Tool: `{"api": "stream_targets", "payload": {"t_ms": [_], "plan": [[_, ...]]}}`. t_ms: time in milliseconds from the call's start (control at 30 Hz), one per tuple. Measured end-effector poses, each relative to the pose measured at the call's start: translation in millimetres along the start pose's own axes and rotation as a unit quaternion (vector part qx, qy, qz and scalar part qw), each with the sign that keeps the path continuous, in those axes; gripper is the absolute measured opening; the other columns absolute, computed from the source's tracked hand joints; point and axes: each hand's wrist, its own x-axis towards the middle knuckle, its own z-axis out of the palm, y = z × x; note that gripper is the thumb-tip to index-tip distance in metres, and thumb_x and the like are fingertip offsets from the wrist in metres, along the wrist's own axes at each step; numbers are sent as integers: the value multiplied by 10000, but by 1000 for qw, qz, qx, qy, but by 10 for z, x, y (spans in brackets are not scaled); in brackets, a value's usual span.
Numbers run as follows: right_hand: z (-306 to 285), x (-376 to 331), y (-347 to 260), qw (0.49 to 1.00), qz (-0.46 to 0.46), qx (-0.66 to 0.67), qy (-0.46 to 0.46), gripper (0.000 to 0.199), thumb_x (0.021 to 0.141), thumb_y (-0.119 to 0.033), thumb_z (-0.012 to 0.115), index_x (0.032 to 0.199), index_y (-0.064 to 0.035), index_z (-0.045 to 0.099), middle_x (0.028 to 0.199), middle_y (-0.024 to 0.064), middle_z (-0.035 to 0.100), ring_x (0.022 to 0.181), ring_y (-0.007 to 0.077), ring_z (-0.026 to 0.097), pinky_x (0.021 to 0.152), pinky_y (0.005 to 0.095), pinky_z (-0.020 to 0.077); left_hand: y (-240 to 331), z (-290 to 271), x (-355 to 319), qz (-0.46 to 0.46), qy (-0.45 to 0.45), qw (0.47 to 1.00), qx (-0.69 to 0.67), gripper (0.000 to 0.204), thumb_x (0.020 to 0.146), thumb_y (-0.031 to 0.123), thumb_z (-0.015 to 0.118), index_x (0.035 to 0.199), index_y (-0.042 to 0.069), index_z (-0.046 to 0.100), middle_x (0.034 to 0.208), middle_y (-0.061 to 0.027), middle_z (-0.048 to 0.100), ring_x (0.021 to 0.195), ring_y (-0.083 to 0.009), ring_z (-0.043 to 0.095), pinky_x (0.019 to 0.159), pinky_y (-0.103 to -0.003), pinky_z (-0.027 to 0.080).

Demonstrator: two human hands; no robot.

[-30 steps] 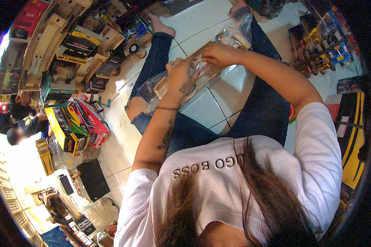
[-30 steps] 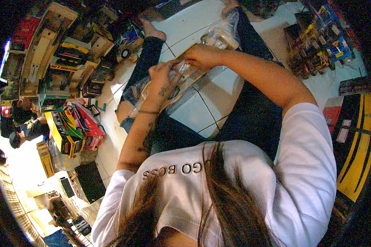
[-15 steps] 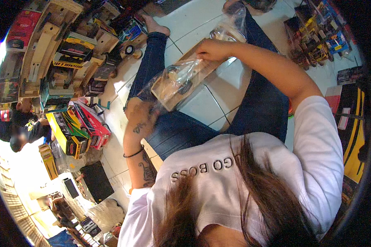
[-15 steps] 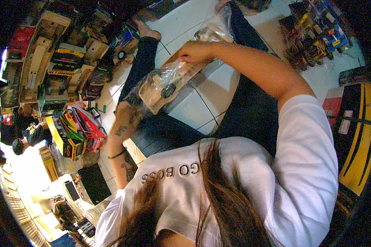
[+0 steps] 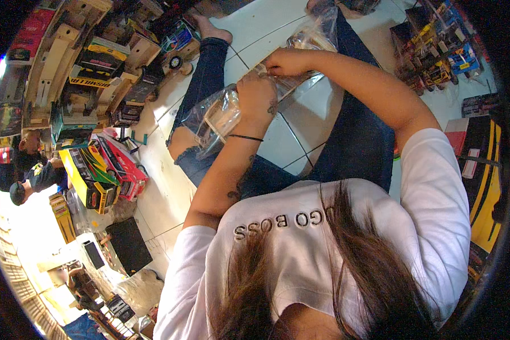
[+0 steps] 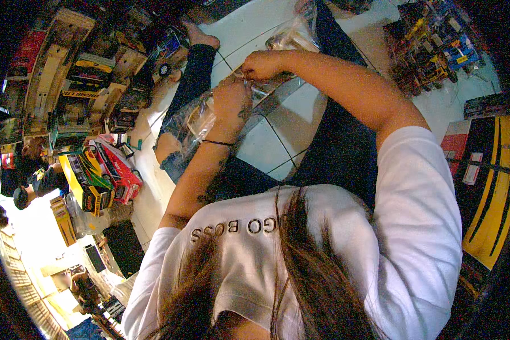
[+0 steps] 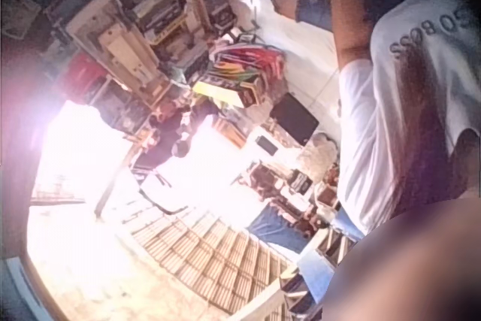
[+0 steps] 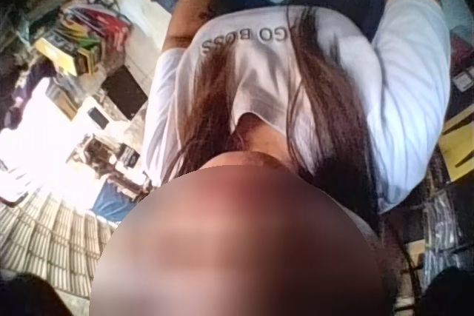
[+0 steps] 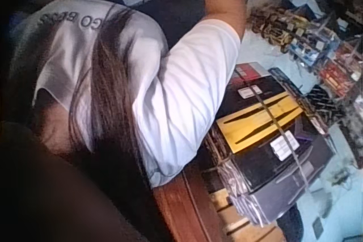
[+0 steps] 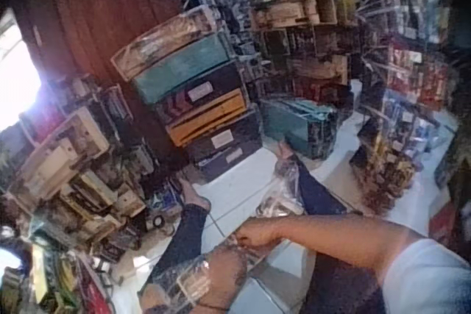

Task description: The person sits on the floor and wraps a wooden toy car in clear plastic film, then seals it with tape. They handle the toy, plastic wrap, and a tape dispenser to complete the packaging.

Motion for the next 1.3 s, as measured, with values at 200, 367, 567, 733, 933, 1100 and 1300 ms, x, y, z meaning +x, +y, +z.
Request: {"api": "stream_targets", "payload": {"t_ms": [200, 367, 567, 733, 933, 1100, 1300], "plan": [[11, 28, 48, 999, -23, 25, 10, 272, 836, -247, 536, 853, 3, 642, 865, 215, 647, 779, 390, 620, 716, 474, 483, -14, 150, 106, -51, -102, 993, 15, 253, 873, 209, 488, 935, 0, 616, 927, -205, 638, 880, -350, 613, 774, -473, 487], [14, 28, 29, 1000, -24, 0, 5, 241, 836, -220, 549, 845, 7, 629, 851, 204, 635, 790, 374, 613, 732, 448, 479, -61, 291, 32, -11, 33, 999, -9, 245, 856, 184, 493, 970, -4, 600, 943, -217, 636, 925, -370, 607, 818, -482, 472], [29, -19, 67, 1000, -17, 22, 6, 224, 849, -206, 553, 834, 7, 618, 825, 199, 622, 780, 361, 606, 725, 432, 473, -54, 198, 12, -10, 3, 1000, -26, 337, 890, 298, 486, 987, -10, 583, 920, -216, 646, 880, -376, 626, 788, -490, 485], [45, 2, 102, 995, -67, 40, 54, 257, 837, -253, 549, 824, -15, 645, 792, 197, 643, 705, 367, 610, 664, 440, 481, 19, 104, 4, -59, -31, 993, -95, 274, 878, 208, 460, 933, -14, 611, 908, -234, 643, 869, -375, 627, 796, -489, 473], [21, -54, 77, 999, -29, 24, 14, 182, 857, -179, 565, 849, -2, 607, 835, 168, 632, 785, 315, 606, 713, 399, 465, -147, 217, 82, 0, -30, 994, -108, 375, 943, 314, 429, 925, -28, 581, 823, -263, 630, 760, -423, 621, 705, -514, 493], [-34, -62, 29, 983, 62, 164, 52, 196, 811, -143, 583, 982, -52, 608, 917, 174, 647, 838, 360, 613, 751, 438, 481, -210, 333, 98, 32, -12, 991, -129, 315, 932, 263, 435, 919, -10, 591, 850, -273, 626, 797, -432, 617, 713, -521, 486], [-120, -1122, -334, 879, 107, -110, 452, 318, 774, -51, 593, 1091, -69, 582, 1017, 160, 611, 988, 299, 595, 885, 381, 460, -176, 245, 108, -18, -72, 988, -135, 258, 898, 202, 439, 890, 2, 602, 883, -276, 623, 850, -436, 610, 739, -524, 482]]}}
